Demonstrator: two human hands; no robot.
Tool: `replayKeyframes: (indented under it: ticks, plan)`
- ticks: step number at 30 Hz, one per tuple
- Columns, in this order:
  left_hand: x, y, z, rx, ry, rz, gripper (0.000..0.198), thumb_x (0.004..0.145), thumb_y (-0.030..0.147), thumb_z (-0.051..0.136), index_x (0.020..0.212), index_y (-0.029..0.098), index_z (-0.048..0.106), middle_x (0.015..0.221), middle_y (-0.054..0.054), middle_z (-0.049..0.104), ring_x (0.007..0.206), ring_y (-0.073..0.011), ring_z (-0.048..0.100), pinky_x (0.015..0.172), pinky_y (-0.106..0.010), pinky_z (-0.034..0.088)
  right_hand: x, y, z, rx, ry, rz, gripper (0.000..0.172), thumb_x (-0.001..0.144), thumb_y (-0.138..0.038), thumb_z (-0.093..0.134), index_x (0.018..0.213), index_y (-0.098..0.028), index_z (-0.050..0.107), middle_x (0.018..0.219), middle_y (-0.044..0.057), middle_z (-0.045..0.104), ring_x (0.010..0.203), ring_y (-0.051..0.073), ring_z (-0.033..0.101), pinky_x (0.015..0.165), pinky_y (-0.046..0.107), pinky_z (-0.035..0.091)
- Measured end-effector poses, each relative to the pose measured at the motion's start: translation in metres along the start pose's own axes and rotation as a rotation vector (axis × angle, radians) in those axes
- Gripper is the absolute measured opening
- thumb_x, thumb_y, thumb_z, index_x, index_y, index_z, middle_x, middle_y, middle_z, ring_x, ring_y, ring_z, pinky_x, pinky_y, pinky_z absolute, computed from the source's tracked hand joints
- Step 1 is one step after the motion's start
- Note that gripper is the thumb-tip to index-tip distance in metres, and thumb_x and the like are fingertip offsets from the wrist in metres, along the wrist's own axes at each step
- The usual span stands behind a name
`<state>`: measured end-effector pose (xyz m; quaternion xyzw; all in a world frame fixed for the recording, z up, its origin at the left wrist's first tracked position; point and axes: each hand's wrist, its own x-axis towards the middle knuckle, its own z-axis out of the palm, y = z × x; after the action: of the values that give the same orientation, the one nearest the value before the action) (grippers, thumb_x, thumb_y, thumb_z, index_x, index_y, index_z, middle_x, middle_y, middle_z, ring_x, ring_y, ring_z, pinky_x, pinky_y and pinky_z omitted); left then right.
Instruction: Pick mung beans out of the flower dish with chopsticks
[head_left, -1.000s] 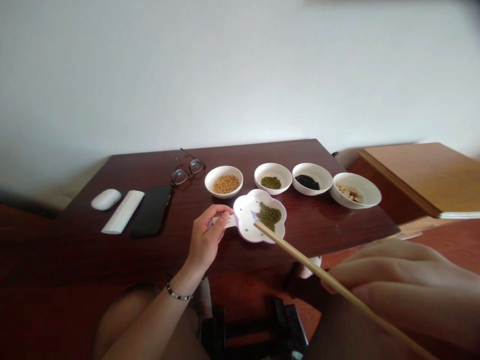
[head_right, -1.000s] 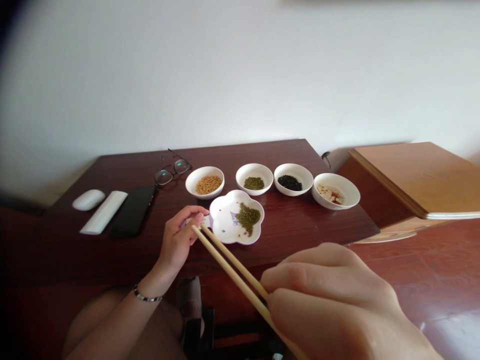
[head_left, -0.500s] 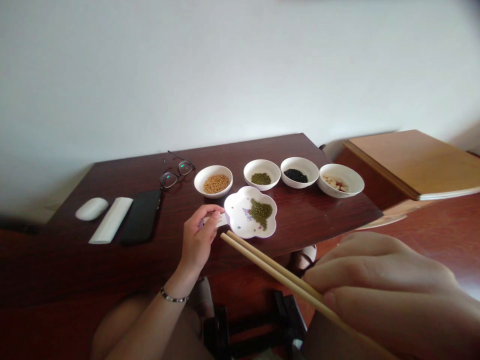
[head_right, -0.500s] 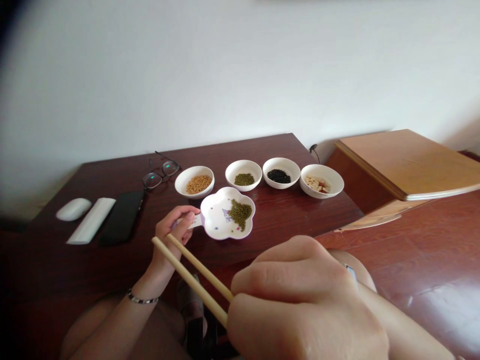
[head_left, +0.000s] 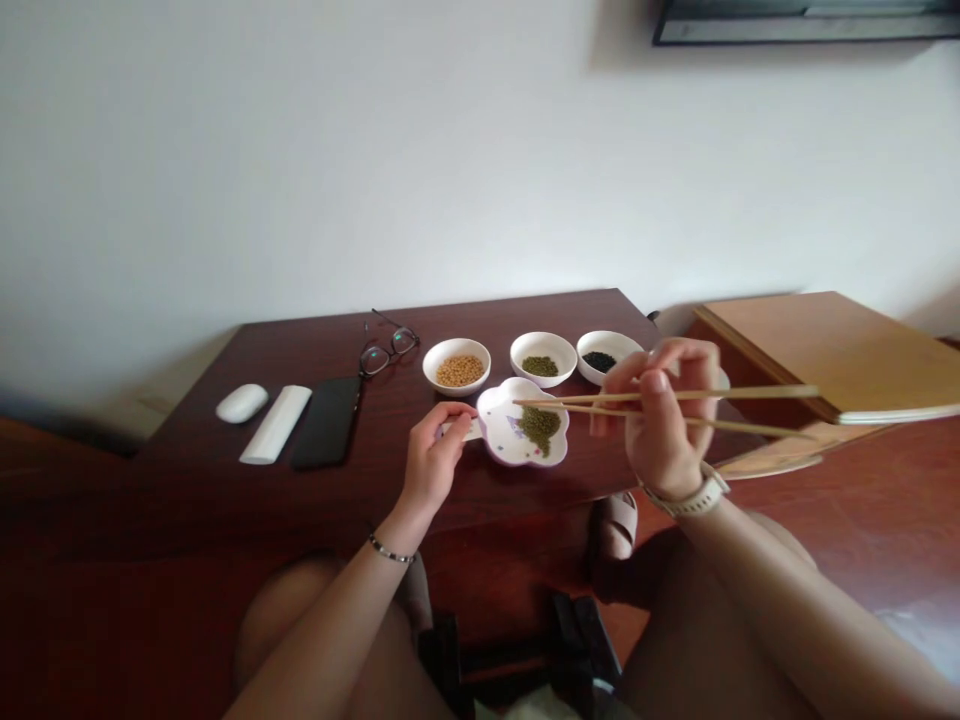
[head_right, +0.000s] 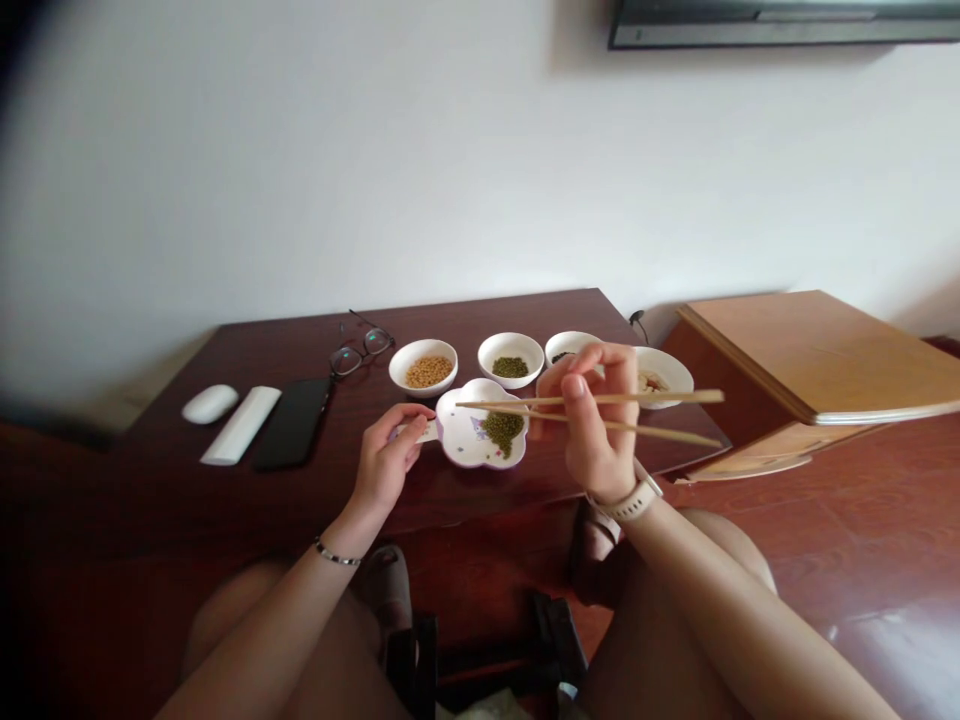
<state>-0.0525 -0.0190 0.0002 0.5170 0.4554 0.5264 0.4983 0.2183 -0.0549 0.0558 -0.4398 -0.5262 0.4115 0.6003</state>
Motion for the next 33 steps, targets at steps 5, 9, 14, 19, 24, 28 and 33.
replayKeyframes:
  ticks: [5, 9, 14, 19, 24, 28, 33]
  plan:
    - [0.004, -0.003, -0.001, -0.022, -0.010, 0.020, 0.028, 0.096, 0.043, 0.073, 0.102, 0.016, 0.076, 0.067, 0.004, 0.053, 0.052, -0.0074, 0.038, 0.047, -0.021, 0.024, 0.033, 0.022, -0.001, 0.149, 0.178, -0.025, 0.036, 0.102, -0.058, 0.068, 0.093, -0.027, 0.055, 0.078, -0.002, 0.062, 0.053, 0.011, 0.056, 0.046, 0.026, 0.042]
    - [0.005, -0.003, 0.000, -0.025, 0.001, 0.017, 0.028, 0.094, 0.042, 0.074, 0.099, 0.015, 0.076, 0.062, 0.005, 0.048, 0.050, -0.0077, 0.036, 0.046, -0.021, 0.023, 0.036, 0.056, -0.025, 0.224, 0.137, 0.106, 0.047, 0.101, -0.065, 0.066, 0.084, -0.022, 0.063, 0.071, -0.001, 0.058, 0.053, 0.011, 0.054, 0.046, 0.024, 0.040]
    - [0.002, -0.001, 0.001, -0.047, 0.018, -0.008, 0.026, 0.093, 0.042, 0.075, 0.098, 0.016, 0.076, 0.059, 0.006, 0.042, 0.049, -0.0074, 0.033, 0.046, -0.021, 0.020, 0.032, 0.074, -0.028, 0.230, 0.027, 0.167, 0.049, 0.105, -0.064, 0.062, 0.084, -0.021, 0.070, 0.068, 0.000, 0.057, 0.055, 0.012, 0.055, 0.048, 0.024, 0.039]
    - [-0.004, 0.002, -0.004, 0.012, 0.026, -0.076, 0.030, 0.097, 0.047, 0.075, 0.100, 0.017, 0.077, 0.059, 0.006, 0.042, 0.049, -0.0073, 0.034, 0.046, -0.020, 0.023, 0.026, 0.076, -0.025, 0.190, 0.004, 0.242, 0.044, 0.109, -0.058, 0.058, 0.089, -0.021, 0.071, 0.067, 0.001, 0.061, 0.057, 0.013, 0.056, 0.053, 0.025, 0.040]
    - [-0.010, -0.001, -0.010, 0.068, 0.078, -0.197, 0.038, 0.099, 0.055, 0.072, 0.103, 0.017, 0.075, 0.061, 0.006, 0.043, 0.049, -0.0060, 0.031, 0.045, -0.019, 0.021, 0.018, 0.079, -0.025, 0.171, 0.012, 0.362, 0.045, 0.113, -0.056, 0.051, 0.091, -0.021, 0.070, 0.063, 0.001, 0.063, 0.054, 0.014, 0.053, 0.055, 0.027, 0.040]
    - [-0.018, -0.005, -0.014, 0.110, 0.082, -0.246, 0.039, 0.100, 0.054, 0.070, 0.112, 0.017, 0.075, 0.064, 0.005, 0.049, 0.050, -0.0069, 0.036, 0.047, -0.019, 0.024, 0.011, 0.077, -0.022, 0.114, -0.003, 0.383, 0.045, 0.113, -0.055, 0.049, 0.090, -0.022, 0.068, 0.063, 0.001, 0.063, 0.055, 0.015, 0.053, 0.055, 0.029, 0.040]
    - [-0.016, -0.003, -0.015, 0.131, 0.055, -0.225, 0.048, 0.103, 0.052, 0.067, 0.137, 0.018, 0.072, 0.062, 0.006, 0.046, 0.052, -0.0085, 0.037, 0.049, -0.020, 0.028, 0.012, 0.072, -0.021, 0.058, -0.036, 0.323, 0.046, 0.114, -0.055, 0.048, 0.089, -0.022, 0.068, 0.064, 0.002, 0.064, 0.057, 0.017, 0.055, 0.058, 0.030, 0.043]
